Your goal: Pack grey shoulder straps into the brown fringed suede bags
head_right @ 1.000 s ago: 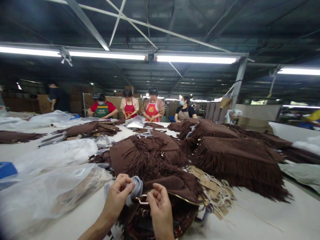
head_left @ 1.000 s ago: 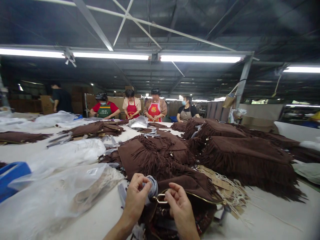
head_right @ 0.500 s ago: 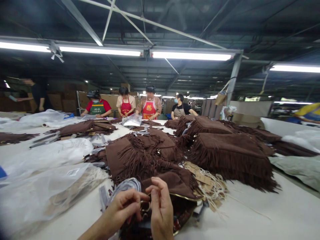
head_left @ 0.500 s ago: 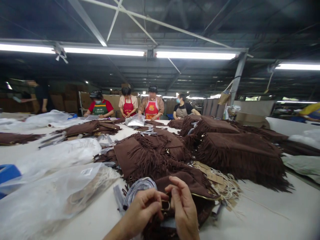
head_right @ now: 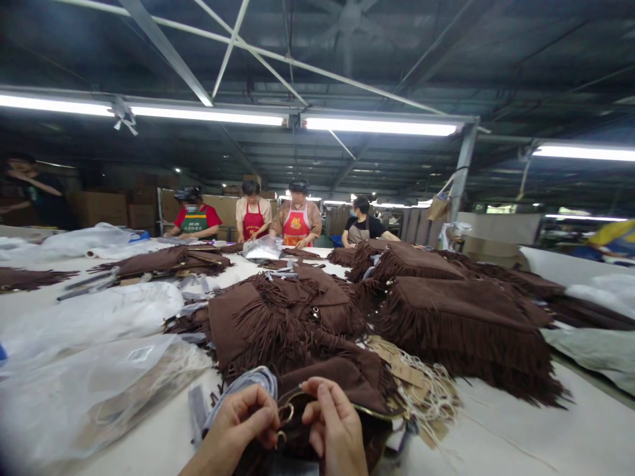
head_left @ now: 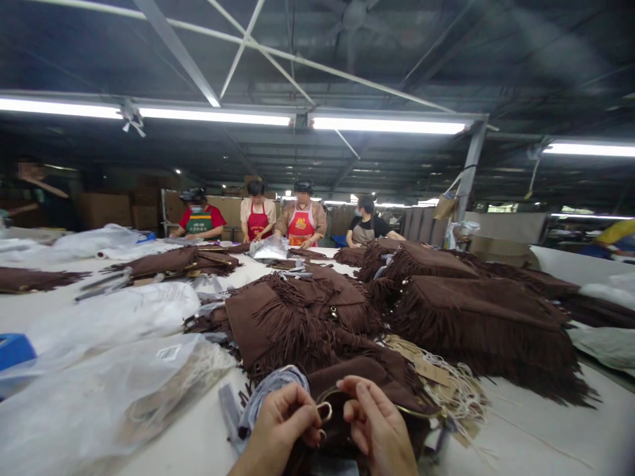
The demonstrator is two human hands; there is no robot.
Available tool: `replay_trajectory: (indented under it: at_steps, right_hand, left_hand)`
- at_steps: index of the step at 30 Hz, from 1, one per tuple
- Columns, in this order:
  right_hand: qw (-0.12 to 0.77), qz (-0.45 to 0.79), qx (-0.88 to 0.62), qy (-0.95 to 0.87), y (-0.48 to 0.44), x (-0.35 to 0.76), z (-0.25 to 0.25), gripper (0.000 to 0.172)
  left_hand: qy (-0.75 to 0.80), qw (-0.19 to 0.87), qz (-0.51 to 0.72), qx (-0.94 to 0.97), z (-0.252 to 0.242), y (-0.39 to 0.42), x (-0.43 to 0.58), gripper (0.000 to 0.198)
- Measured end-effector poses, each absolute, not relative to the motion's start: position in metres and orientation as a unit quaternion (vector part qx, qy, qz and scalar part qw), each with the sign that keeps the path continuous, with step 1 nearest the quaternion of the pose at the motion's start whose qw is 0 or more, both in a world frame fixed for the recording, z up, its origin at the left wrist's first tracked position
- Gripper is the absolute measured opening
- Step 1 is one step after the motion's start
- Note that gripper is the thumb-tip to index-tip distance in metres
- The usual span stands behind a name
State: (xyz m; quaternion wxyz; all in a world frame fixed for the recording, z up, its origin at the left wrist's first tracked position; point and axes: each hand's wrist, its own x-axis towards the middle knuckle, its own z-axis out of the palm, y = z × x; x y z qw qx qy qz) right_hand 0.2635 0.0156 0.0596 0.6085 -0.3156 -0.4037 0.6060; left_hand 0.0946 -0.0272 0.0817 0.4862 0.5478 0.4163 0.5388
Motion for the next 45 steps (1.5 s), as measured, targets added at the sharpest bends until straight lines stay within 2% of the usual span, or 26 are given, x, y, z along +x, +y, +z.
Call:
replay_trajectory:
  at_steps: [2,9,17,22,32,38,45]
  right_hand:
    - [0.586,0.626,-0.312,-0.408,0.013,0.26,0.06,0.048]
    - [0.594,0.665,-0.309,-0.331,-0.003,0.243,0.072,0.043]
    - [0.599,0.664,-0.294,-0.337,-0.006,0.244,0.073,0.04]
    - [0.599,0.619,-0.305,-0.406,0.001,0.249,0.063,0.036]
    - [0.547,0.525,-0.328,-0.564,-0.005,0.247,0.065,0.042]
    - [0.485,0.521,-0.329,-0.621,-0.002,0.252,0.06,0.042]
    - [0.467,0.522,-0.319,-0.639,-0.001,0.253,0.059,0.038]
  left_hand:
    - [0.408,0.488,0.54,0.551,0.079,-0.027,0.095,0.032]
    - [0.402,0.502,0.534,0.549,0.078,-0.028,0.102,0.03]
    - [0.428,0.499,0.524,0.542,0.084,-0.031,0.106,0.025]
    - [0.431,0.496,0.518,0.547,0.08,-0.03,0.107,0.022]
    - [0.45,0.458,0.53,0.553,0.081,-0.032,0.097,0.022]
    - [0.432,0.415,0.541,0.59,0.084,-0.038,0.1,0.011]
    - [0.43,0.399,0.534,0.608,0.089,-0.04,0.1,0.006]
